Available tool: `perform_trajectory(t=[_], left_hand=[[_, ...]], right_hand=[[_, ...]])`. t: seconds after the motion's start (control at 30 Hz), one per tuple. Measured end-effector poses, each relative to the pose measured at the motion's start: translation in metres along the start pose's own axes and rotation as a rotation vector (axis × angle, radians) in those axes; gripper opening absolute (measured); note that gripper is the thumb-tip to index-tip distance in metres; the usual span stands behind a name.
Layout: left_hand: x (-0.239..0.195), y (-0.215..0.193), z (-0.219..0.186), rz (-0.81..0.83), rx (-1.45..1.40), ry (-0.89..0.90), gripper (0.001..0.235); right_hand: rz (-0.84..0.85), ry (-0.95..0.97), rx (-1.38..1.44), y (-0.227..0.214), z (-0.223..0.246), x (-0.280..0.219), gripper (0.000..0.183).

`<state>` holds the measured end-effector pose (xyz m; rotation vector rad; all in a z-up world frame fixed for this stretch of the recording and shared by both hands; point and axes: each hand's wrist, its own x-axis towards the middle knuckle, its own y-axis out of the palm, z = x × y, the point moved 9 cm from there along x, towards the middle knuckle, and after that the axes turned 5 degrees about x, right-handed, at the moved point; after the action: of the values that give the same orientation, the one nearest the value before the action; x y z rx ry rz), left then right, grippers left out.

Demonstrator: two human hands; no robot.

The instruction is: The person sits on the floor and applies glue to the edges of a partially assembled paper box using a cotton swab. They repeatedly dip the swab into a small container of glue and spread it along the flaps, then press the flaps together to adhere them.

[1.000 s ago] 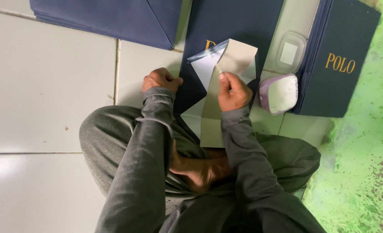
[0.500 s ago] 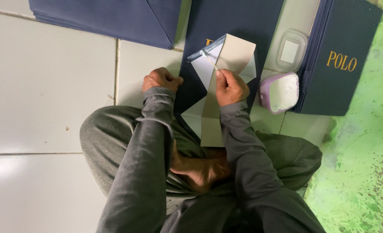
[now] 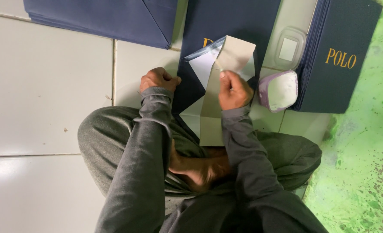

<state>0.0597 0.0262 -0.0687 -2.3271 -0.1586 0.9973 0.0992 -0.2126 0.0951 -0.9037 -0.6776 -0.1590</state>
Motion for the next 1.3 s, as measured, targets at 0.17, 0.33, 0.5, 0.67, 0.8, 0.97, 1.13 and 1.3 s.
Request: perform_trajectory(t=[0.17,0.33,0.5,0.67,0.8,0.97,1.13,1.3], left_hand=[[0.005,0.007,0.006,0.02,0.057,-0.029,0.032],[0.005,0.008,0.006,0.036,0.031,-0.014,0.034],[0.005,0.006,0.004,0.025,0.059,-0.035,0.031],[0.005,0.007,0.004,0.017,0.04,-0.014,0.032],[0.002,0.005,0.003,-0.011,0.028,-0.027,0.031],[0.003,0.004,0.003,-0.012,0.034,-0.007,0.028],[0.003,0.004,0.003,0.009,0.052,-0.007,0.031],[0.001,0.003,0.003,0.029,0.047,-0.029,0.034]], right_hand=[[0.1,-0.042,0.065,0.022,0.013,-0.019,0.004],[0.169,-0.069,0.073,0.031,0.015,-0.016,0.009],[0.141,-0.086,0.003,0.026,0.003,-0.015,0.009],[0.118,-0.06,-0.029,0.021,-0.011,-0.013,0.007],[0.086,-0.035,-0.025,0.014,-0.018,-0.01,0.008],[0.025,0.005,-0.032,0.005,-0.03,-0.004,0.004],[-0.03,0.025,-0.043,-0.004,-0.021,0.004,0.004],[0.058,-0.079,0.0,0.012,0.011,-0.005,0.005]])
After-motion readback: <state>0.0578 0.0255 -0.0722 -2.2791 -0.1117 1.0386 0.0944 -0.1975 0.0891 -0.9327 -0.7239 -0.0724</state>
